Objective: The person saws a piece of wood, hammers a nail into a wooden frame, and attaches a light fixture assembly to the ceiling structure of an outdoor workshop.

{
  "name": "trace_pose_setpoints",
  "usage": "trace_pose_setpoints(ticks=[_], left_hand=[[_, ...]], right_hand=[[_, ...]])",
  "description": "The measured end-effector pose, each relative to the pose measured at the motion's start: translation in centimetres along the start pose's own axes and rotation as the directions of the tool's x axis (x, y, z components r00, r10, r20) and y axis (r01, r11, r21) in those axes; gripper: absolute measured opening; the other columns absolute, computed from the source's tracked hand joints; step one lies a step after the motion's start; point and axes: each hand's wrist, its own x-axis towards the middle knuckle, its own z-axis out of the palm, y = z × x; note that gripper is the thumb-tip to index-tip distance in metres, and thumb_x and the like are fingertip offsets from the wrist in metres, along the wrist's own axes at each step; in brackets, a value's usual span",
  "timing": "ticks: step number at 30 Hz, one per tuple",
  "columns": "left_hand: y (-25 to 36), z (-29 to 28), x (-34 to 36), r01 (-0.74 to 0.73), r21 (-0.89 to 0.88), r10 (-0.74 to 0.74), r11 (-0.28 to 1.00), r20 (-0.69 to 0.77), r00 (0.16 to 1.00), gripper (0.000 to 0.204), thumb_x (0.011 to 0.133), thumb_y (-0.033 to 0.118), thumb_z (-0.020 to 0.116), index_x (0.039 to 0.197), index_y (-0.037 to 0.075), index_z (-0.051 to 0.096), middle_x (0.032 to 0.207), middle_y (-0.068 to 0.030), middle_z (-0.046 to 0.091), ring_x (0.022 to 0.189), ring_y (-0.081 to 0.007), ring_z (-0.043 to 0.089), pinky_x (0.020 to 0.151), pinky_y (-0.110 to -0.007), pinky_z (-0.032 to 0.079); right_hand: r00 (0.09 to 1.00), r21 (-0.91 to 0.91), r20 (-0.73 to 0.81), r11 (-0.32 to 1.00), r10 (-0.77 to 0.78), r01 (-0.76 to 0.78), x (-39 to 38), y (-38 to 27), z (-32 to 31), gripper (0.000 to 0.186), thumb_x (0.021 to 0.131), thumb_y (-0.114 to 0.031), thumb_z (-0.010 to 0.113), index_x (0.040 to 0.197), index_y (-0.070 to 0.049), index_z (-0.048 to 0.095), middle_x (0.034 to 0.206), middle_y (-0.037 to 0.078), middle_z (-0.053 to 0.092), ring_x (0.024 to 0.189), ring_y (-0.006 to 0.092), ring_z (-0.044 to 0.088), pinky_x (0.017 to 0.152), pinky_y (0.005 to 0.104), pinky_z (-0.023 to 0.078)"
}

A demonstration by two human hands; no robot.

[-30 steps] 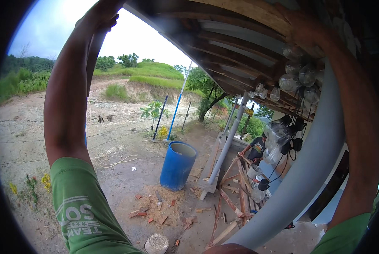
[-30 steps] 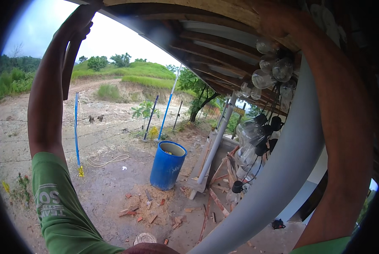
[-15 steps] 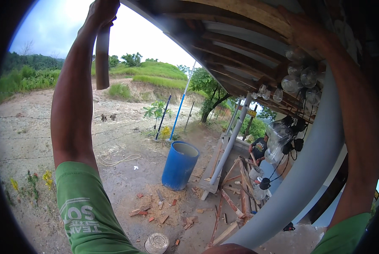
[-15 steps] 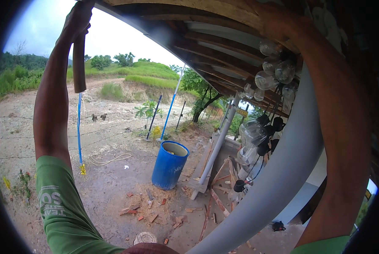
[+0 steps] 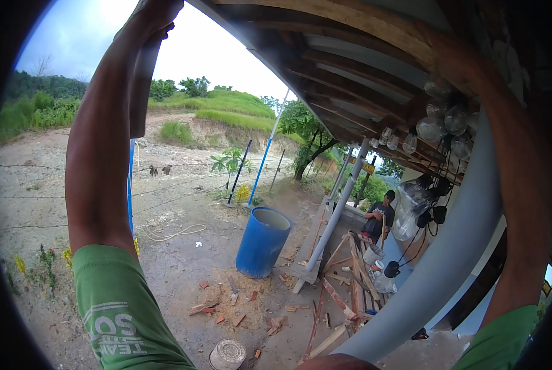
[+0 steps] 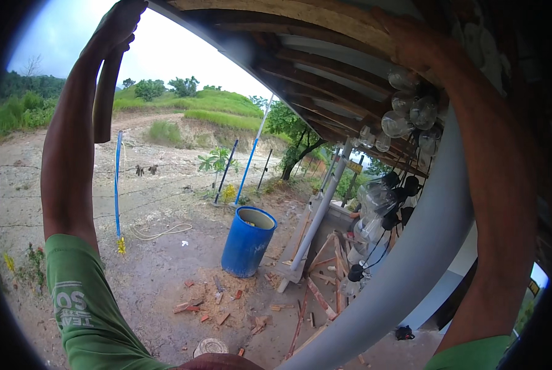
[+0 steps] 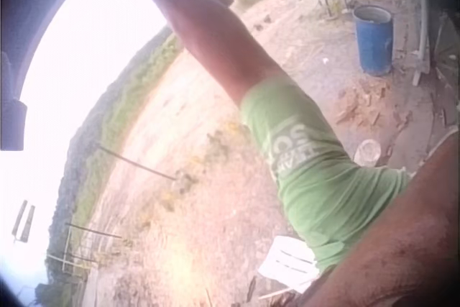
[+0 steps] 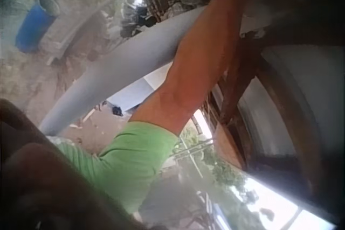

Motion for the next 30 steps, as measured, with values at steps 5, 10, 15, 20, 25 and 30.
trace_pose_setpoints(ticks=[5,10,15,20,25,30], left_hand=[[-0.6,0.6,-0.3,0.008,-0.018,-0.007,1.000,0.062,0.998,0.034,0.100,0.041,0.055,0.100,0.008,0.051,0.066,-0.0043,0.053,0.048,-0.0160,0.053,0.040,-0.034,0.047],[-1.3,0.6,-0.2,0.014,-0.032,-0.012,0.999,0.083,0.997,0.035,0.099,0.044,0.055,0.097,0.009,0.050,0.065,-0.0019,0.051,0.046,-0.0138,0.051,0.039,-0.032,0.045],[-1.7,1.8,0.0,0.020,-0.076,-0.010,0.997,0.133,0.991,0.036,0.099,0.046,0.056,0.095,0.011,0.049,0.063,0.0006,0.049,0.045,-0.0116,0.048,0.038,-0.031,0.043],[-2.3,4.8,1.4,-0.037,-0.202,0.077,0.979,0.191,0.979,0.037,0.099,0.048,0.056,0.092,0.013,0.048,0.062,0.0030,0.047,0.043,-0.0094,0.045,0.037,-0.029,0.041],[-1.0,3.9,-4.1,0.019,-0.288,0.002,0.957,0.074,0.997,0.037,0.098,0.046,0.056,0.093,0.010,0.049,0.070,0.0017,0.047,0.053,-0.0089,0.047,0.043,-0.027,0.041],[2.3,9.0,-14.0,-0.066,-0.723,0.080,0.688,-0.015,0.997,0.036,0.100,0.039,0.055,0.115,0.006,0.053,0.082,-0.0026,0.054,0.061,-0.0108,0.055,0.052,-0.027,0.048]], right_hand=[[1.000,-0.011,-0.005,1.000,-0.001,0.001,0.1,0.0,-0.1,0.090,0.081,0.006,0.063,0.158,-0.016,0.023,0.139,0.025,0.053,0.126,0.0370,0.055,0.105,0.0446,0.047],[0.998,-0.036,-0.064,0.999,-0.015,0.013,0.8,1.0,1.0,0.088,0.081,0.005,0.062,0.158,-0.016,0.024,0.140,0.025,0.052,0.127,0.0368,0.055,0.105,0.0447,0.047],[0.980,-0.110,-0.180,0.992,-0.083,0.064,1.8,3.3,3.0,0.089,0.081,0.006,0.062,0.158,-0.016,0.024,0.138,0.025,0.054,0.127,0.0365,0.055,0.106,0.0448,0.047],[0.992,-0.039,-0.074,0.994,-0.101,0.098,0.8,3.6,1.4,0.082,0.081,-0.009,0.071,0.154,-0.013,0.034,0.134,0.026,0.056,0.121,0.0376,0.059,0.100,0.0459,0.049],[0.943,-0.231,0.287,0.968,0.167,-0.101,2.6,-0.3,-1.2,0.091,0.082,-0.013,0.070,0.158,-0.014,0.021,0.118,0.024,0.063,0.101,0.0333,0.063,0.078,0.0442,0.052],[0.910,-0.189,0.415,0.979,0.007,0.079,0.7,0.3,-5.4,0.078,0.083,-0.027,0.074,0.148,0.000,0.041,0.130,0.024,0.060,0.119,0.0324,0.059,0.099,0.0396,0.046]])
